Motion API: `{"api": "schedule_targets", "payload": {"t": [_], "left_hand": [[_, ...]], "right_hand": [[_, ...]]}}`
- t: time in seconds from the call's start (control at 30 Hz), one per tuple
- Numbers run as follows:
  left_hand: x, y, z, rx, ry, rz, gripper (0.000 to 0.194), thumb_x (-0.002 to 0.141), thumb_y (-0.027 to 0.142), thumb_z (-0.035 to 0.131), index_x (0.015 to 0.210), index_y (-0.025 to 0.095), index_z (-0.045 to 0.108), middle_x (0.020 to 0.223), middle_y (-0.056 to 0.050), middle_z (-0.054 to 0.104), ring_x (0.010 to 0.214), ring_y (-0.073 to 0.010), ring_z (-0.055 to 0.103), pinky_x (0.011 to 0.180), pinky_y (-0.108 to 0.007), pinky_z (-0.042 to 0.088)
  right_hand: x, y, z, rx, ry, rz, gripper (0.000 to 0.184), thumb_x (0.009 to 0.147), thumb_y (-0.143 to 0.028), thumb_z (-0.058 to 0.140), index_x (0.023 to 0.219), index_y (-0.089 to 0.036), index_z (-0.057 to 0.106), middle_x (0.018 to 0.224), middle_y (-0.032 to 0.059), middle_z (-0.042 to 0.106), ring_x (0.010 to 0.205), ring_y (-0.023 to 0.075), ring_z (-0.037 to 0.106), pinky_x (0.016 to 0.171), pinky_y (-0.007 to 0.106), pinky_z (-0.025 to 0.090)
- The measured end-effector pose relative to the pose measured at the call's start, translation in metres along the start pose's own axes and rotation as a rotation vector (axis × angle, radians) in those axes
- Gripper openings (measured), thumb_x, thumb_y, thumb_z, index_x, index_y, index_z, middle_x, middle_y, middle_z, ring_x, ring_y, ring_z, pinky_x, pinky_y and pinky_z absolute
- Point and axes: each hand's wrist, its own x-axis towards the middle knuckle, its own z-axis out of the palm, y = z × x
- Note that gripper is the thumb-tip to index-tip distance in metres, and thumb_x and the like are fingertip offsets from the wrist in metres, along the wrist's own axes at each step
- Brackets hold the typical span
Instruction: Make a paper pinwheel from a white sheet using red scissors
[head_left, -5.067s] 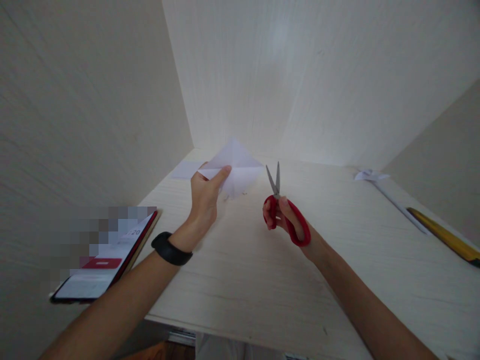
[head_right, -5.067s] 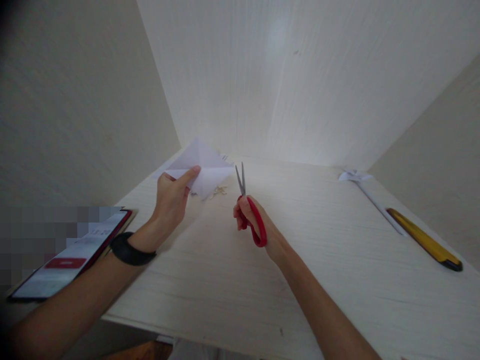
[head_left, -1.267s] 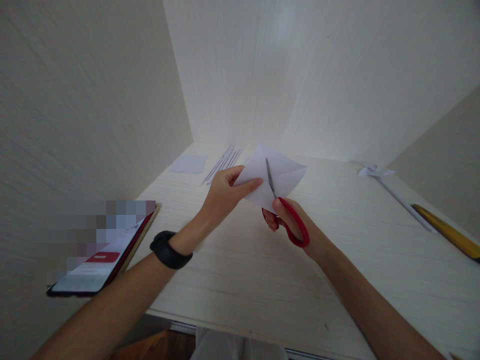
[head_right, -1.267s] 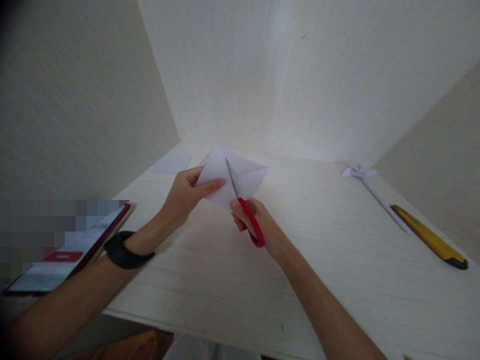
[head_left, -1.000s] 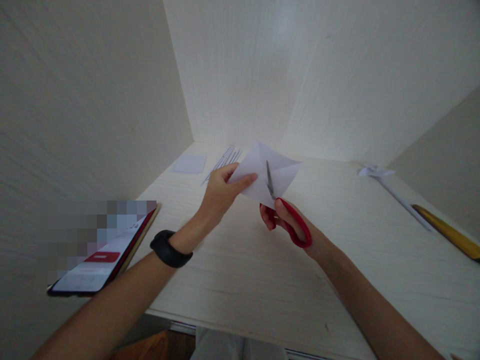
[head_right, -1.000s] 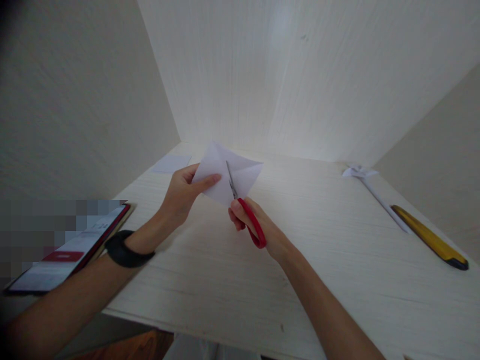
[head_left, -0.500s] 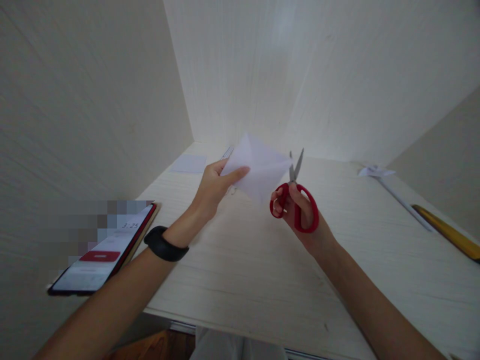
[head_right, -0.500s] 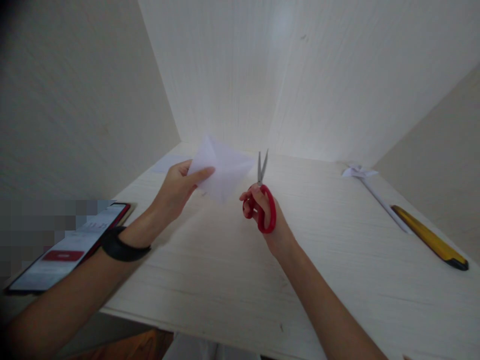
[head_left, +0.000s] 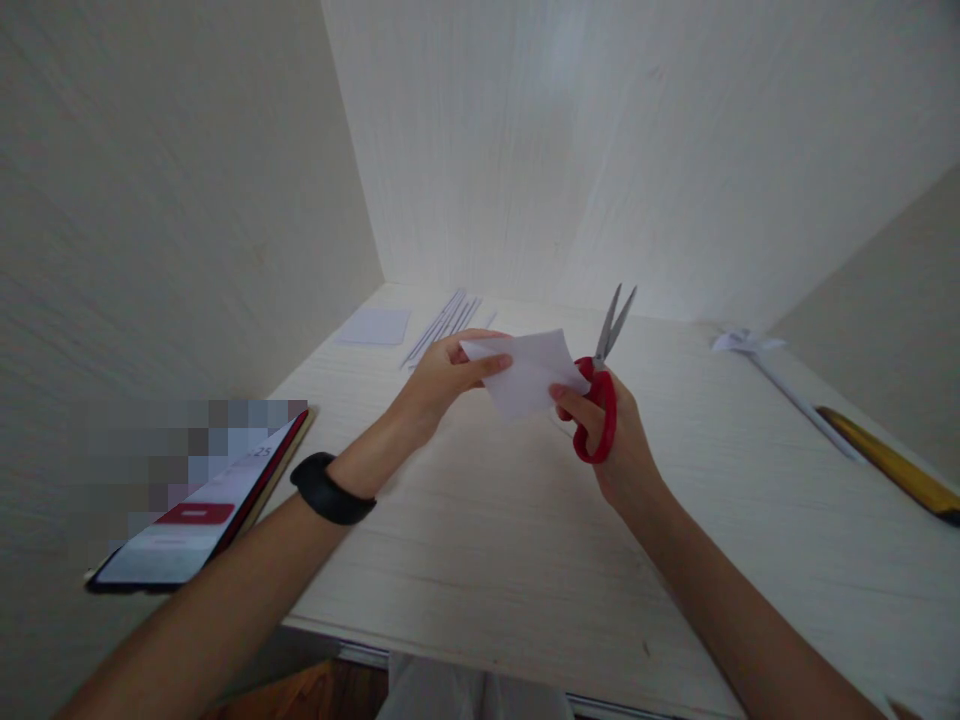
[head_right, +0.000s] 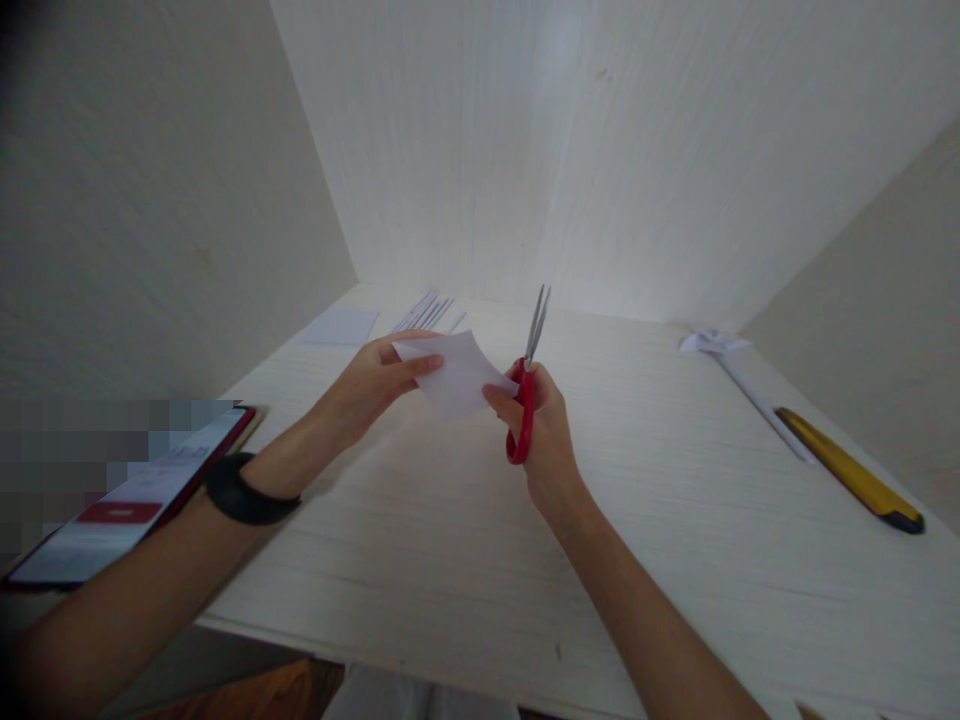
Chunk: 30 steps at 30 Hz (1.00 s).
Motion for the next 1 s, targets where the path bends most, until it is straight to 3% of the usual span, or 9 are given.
{"api": "schedule_targets", "payload": {"t": [0.17,0.3,0.43,0.67,0.87,1.0], "left_hand": [[-0.005,-0.010,0.010,-0.012,-0.111,-0.094,0.041,0.070,0.032,0.078,0.106,0.013,0.071,0.108,-0.012,0.075,0.096,-0.0233,0.068,0.082,-0.034,0.052],[-0.006,-0.016,0.012,0.102,-0.058,-0.059,0.037,0.066,0.030,0.080,0.099,0.014,0.072,0.100,-0.010,0.076,0.088,-0.0218,0.068,0.078,-0.033,0.052],[-0.003,-0.019,0.007,0.159,-0.042,-0.046,0.028,0.063,0.027,0.082,0.088,0.015,0.074,0.090,-0.006,0.076,0.079,-0.0196,0.066,0.073,-0.031,0.050],[-0.004,-0.014,0.008,0.113,0.013,-0.006,0.015,0.067,0.028,0.080,0.070,0.016,0.072,0.067,0.001,0.068,0.063,-0.0117,0.057,0.059,-0.024,0.043],[-0.006,-0.014,0.012,-0.070,-0.032,-0.069,0.029,0.070,0.035,0.077,0.092,0.015,0.074,0.090,-0.007,0.076,0.079,-0.0189,0.068,0.076,-0.032,0.053],[-0.006,-0.016,0.012,-0.151,-0.004,-0.092,0.032,0.069,0.036,0.079,0.091,0.014,0.074,0.091,-0.009,0.076,0.080,-0.0190,0.068,0.076,-0.031,0.054]], "right_hand": [[0.002,0.001,-0.002,0.027,-0.022,0.041,0.030,0.069,-0.031,0.073,0.086,-0.021,0.051,0.073,-0.0047,0.053,0.061,0.0100,0.048,0.058,0.026,0.037],[0.000,-0.001,-0.002,-0.023,-0.045,0.039,0.031,0.066,-0.033,0.076,0.082,-0.020,0.052,0.073,-0.0036,0.054,0.061,0.0109,0.048,0.058,0.027,0.039],[0.000,-0.004,-0.002,-0.071,0.013,-0.047,0.029,0.067,-0.034,0.075,0.078,-0.021,0.051,0.072,-0.0044,0.050,0.065,0.0113,0.045,0.060,0.026,0.039],[0.001,-0.004,-0.003,-0.075,0.059,-0.074,0.025,0.067,-0.030,0.074,0.077,-0.020,0.053,0.067,-0.0047,0.051,0.061,0.0109,0.044,0.056,0.026,0.036],[0.001,0.000,-0.001,-0.013,0.010,-0.045,0.028,0.070,-0.032,0.074,0.088,-0.020,0.057,0.074,-0.0035,0.054,0.064,0.0113,0.047,0.059,0.027,0.039],[0.001,0.000,-0.001,0.000,-0.084,-0.017,0.030,0.071,-0.033,0.074,0.092,-0.020,0.058,0.074,-0.0036,0.054,0.066,0.0118,0.049,0.063,0.028,0.041]]}}
